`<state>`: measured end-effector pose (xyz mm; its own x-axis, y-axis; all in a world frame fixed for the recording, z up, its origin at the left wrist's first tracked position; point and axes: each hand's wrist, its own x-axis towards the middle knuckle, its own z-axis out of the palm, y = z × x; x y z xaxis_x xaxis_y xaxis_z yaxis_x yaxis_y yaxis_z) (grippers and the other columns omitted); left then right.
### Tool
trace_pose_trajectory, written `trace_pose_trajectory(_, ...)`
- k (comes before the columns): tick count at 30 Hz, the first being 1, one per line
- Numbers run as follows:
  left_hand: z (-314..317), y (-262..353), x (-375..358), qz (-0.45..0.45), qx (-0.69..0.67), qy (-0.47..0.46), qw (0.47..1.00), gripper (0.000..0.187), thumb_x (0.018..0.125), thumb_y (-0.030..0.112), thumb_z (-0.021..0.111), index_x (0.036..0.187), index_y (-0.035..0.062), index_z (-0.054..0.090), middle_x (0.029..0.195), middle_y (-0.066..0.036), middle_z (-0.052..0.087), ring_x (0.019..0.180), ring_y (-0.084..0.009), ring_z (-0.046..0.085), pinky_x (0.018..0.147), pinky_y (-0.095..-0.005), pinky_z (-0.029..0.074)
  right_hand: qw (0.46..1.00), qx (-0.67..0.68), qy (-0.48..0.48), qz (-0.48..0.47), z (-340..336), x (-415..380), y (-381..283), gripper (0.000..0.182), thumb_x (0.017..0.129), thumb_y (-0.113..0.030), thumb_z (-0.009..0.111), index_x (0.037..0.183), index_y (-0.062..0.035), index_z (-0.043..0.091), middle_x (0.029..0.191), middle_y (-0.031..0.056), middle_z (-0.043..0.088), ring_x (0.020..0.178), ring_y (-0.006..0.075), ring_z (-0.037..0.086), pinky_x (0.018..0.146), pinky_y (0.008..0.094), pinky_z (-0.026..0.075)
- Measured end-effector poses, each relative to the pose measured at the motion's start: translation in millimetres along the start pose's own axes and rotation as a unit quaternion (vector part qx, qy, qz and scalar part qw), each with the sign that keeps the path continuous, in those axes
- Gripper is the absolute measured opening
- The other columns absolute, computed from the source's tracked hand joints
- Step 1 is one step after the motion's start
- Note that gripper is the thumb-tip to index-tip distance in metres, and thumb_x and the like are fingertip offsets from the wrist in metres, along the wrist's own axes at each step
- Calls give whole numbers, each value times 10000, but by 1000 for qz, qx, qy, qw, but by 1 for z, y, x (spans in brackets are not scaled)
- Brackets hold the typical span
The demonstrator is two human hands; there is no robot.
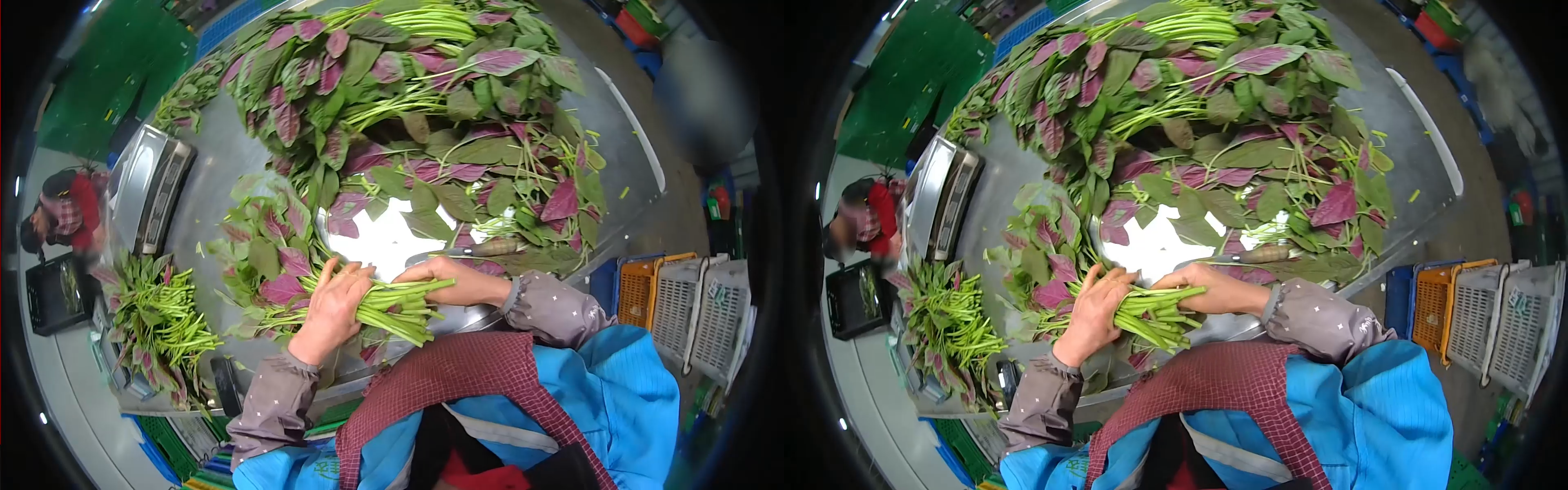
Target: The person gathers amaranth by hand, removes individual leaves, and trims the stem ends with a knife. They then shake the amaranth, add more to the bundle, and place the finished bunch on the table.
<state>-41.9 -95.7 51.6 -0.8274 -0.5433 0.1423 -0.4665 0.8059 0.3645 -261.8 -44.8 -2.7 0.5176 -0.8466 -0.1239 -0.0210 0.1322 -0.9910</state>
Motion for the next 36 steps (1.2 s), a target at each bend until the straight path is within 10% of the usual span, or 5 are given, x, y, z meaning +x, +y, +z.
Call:
trace_pose_trajectory(5, -18, 7, 21, -84, -49, -87, 992, 482, 592, 40, 635, 1042, 102, 474, 702, -127, 557, 716, -308, 574, 743, -412, 450, 986, 64, 64, 142, -29, -28, -17, 274, 794, -95, 540, 1043, 16, 554, 830, 86, 621, 720, 120, 573, 667, 270, 471)
trace_pose_trajectory(10, -67, 14, 48, -214, -171, -59, 960, 492, 641, 97, 642, 1107, 85, 484, 802, -215, 596, 750, -335, 592, 656, -393, 466, 814, -548, 189, -48, -61, -71, 14, 214, 709, -131, 600, 895, -38, 552, 796, 106, 510, 787, 293, 512, 663, 383, 425)
trace_pose_trajectory(14, -41, -5, 67, -407, -487, -118, 764, 198, 695, 70, 658, 811, -32, 534, 682, -53, 565, 574, -126, 545, 528, -265, 435, 828, -522, 204, 0, -57, -75, -1, 234, 653, -99, 574, 867, -35, 506, 791, 138, 445, 756, 301, 505, 622, 391, 421)
trace_pose_trajectory(21, 10, -16, 91, -392, -543, -89, 737, 117, 694, 14, 621, 792, -24, 569, 659, -65, 584, 520, -112, 532, 472, -242, 411, 878, -370, 296, -63, -44, -78, -19, 371, 696, -34, 551, 1055, -38, 458, 929, 148, 523, 706, 319, 563, 604, 381, 466)
trace_pose_trajectory(36, -8, 8, 75, -304, -312, 28, 900, 289, 675, 154, 628, 929, 26, 574, 735, -124, 611, 678, -234, 598, 657, -342, 465, 822, -481, 303, 37, -65, -71, 32, 151, 780, -64, 517, 927, -59, 484, 638, 150, 570, 551, 294, 579, 471, 373, 449)
